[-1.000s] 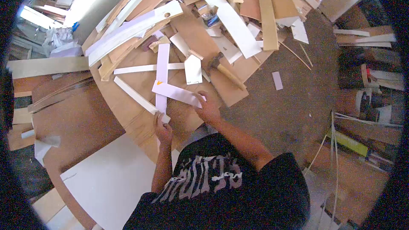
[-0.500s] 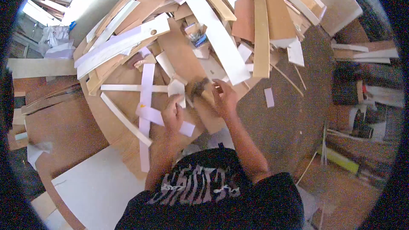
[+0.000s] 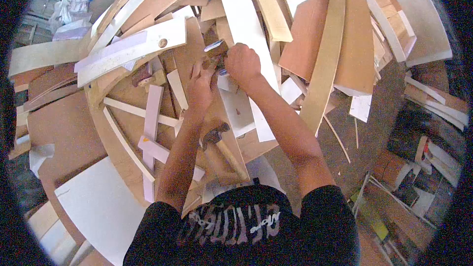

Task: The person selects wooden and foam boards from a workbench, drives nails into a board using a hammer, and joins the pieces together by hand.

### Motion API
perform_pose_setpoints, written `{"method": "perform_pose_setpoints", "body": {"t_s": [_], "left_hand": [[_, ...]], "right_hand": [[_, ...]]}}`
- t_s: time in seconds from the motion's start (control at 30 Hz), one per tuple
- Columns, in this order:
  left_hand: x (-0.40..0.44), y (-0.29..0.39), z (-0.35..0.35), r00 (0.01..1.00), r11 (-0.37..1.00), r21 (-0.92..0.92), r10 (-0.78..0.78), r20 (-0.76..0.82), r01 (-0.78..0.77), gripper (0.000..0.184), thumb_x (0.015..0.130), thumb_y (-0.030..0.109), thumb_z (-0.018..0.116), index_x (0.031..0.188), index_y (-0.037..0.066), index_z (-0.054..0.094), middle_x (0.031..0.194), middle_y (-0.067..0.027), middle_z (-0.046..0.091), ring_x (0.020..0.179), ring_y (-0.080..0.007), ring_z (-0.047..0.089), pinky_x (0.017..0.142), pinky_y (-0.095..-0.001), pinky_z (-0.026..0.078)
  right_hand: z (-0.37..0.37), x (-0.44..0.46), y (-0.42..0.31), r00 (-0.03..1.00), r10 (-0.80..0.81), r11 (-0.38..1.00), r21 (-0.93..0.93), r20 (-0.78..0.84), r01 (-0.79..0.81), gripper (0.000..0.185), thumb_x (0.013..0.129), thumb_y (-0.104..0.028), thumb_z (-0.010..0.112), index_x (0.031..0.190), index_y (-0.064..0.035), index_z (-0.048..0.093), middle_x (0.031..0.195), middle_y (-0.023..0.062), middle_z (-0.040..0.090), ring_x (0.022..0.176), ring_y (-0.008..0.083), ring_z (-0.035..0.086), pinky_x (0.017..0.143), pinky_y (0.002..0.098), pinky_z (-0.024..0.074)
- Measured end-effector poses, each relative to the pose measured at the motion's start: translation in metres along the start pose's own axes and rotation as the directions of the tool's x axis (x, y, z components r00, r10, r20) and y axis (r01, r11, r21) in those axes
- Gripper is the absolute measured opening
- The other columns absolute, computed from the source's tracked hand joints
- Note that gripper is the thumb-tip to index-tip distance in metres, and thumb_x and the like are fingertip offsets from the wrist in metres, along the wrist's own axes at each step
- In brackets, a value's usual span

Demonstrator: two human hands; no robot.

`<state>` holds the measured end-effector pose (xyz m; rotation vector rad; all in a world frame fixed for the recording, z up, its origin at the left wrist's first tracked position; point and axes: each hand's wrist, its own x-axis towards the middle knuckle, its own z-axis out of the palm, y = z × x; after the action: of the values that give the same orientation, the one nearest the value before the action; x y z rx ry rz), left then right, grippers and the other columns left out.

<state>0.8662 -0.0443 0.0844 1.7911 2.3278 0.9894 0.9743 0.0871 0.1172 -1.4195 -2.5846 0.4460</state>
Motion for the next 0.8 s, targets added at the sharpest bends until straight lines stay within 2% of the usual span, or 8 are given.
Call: {"method": "perform_pose_setpoints", "body": {"t_s": [0.1,0.27,0.43,0.5,0.53,0.63,0.67,0.8], "left_hand": [[-0.004,0.003,0.002,0.997,0.997,0.028,-0.069,0.028,0.068,0.047,0.092,0.014,0.067,0.138,0.023,0.064,0.144,-0.0186,0.054,0.128,-0.0427,0.055,0.106,-0.0497,0.048],[-0.006,-0.005,0.014,1.0,0.994,0.108,-0.024,0.02,0.021,0.059,0.088,0.013,0.069,0.145,0.027,0.058,0.146,-0.021,0.051,0.131,-0.0449,0.052,0.107,-0.0502,0.048],[-0.012,0.014,-0.013,0.979,0.987,0.001,-0.162,0.123,0.163,0.063,0.09,0.015,0.068,0.15,0.023,0.052,0.151,-0.0248,0.045,0.138,-0.0468,0.044,0.112,-0.0513,0.043],[-0.026,0.017,-0.018,0.983,0.98,-0.08,-0.18,0.037,0.182,0.061,0.09,0.015,0.068,0.149,0.019,0.052,0.151,-0.0252,0.045,0.139,-0.0463,0.043,0.112,-0.052,0.042],[-0.036,0.018,-0.023,0.983,0.97,-0.173,-0.178,-0.035,0.169,0.06,0.091,0.016,0.068,0.149,0.016,0.052,0.151,-0.0256,0.044,0.14,-0.0459,0.042,0.113,-0.0527,0.041],[-0.088,0.019,-0.045,0.974,0.907,-0.379,-0.221,-0.056,0.185,0.051,0.091,0.015,0.067,0.141,0.01,0.058,0.15,-0.0272,0.045,0.137,-0.0457,0.045,0.111,-0.0516,0.042],[-0.121,0.007,-0.042,0.988,0.956,-0.253,-0.153,-0.006,0.147,0.046,0.091,0.014,0.067,0.136,0.009,0.061,0.147,-0.0264,0.048,0.135,-0.0446,0.047,0.11,-0.0502,0.043],[-0.222,0.021,-0.101,0.891,0.798,-0.405,-0.439,0.119,0.447,0.033,0.094,0.01,0.065,0.127,0.006,0.066,0.123,-0.0187,0.068,0.116,-0.038,0.064,0.099,-0.0435,0.051]], "right_hand": [[-0.02,0.009,-0.015,0.984,0.101,0.991,-0.096,0.148,-0.088,0.019,0.087,-0.017,0.063,0.09,-0.0039,0.077,0.094,0.0207,0.074,0.086,0.039,0.075,0.076,0.0461,0.0611],[-0.016,0.027,-0.021,0.988,-0.02,0.974,-0.222,0.153,0.054,0.021,0.09,-0.016,0.059,0.096,-0.0055,0.076,0.093,0.0199,0.075,0.089,0.0379,0.075,0.076,0.0479,0.0609],[-0.003,0.026,-0.008,0.981,-0.036,0.941,-0.323,0.192,0.098,0.023,0.094,-0.02,0.061,0.095,-0.0045,0.077,0.102,0.0187,0.076,0.093,0.0344,0.076,0.076,0.0461,0.0625],[-0.015,0.013,-0.008,0.983,-0.055,0.957,-0.272,0.178,0.102,0.023,0.092,-0.025,0.065,0.095,-0.0061,0.078,0.099,0.0187,0.076,0.091,0.0359,0.076,0.077,0.0467,0.0623],[-0.015,0.007,-0.006,0.994,-0.076,0.983,-0.163,0.08,0.088,0.022,0.089,-0.03,0.07,0.097,-0.0106,0.078,0.097,0.0149,0.075,0.089,0.0355,0.075,0.077,0.0466,0.0613],[-0.032,-0.016,-0.019,0.993,-0.083,0.99,-0.121,-0.089,0.072,0.021,0.089,-0.033,0.071,0.097,-0.0152,0.078,0.096,0.0112,0.072,0.088,0.034,0.073,0.079,0.0466,0.0594],[-0.036,-0.021,-0.023,0.993,-0.017,0.997,-0.073,-0.115,0.009,0.02,0.09,-0.033,0.071,0.096,-0.015,0.077,0.096,0.0108,0.069,0.088,0.0334,0.071,0.08,0.0452,0.0576],[-0.042,-0.066,-0.03,0.955,-0.008,0.996,0.08,-0.297,0.034,0.022,0.092,-0.029,0.071,0.099,-0.0083,0.075,0.093,0.0133,0.072,0.082,0.0339,0.071,0.075,0.0443,0.0559]]}}
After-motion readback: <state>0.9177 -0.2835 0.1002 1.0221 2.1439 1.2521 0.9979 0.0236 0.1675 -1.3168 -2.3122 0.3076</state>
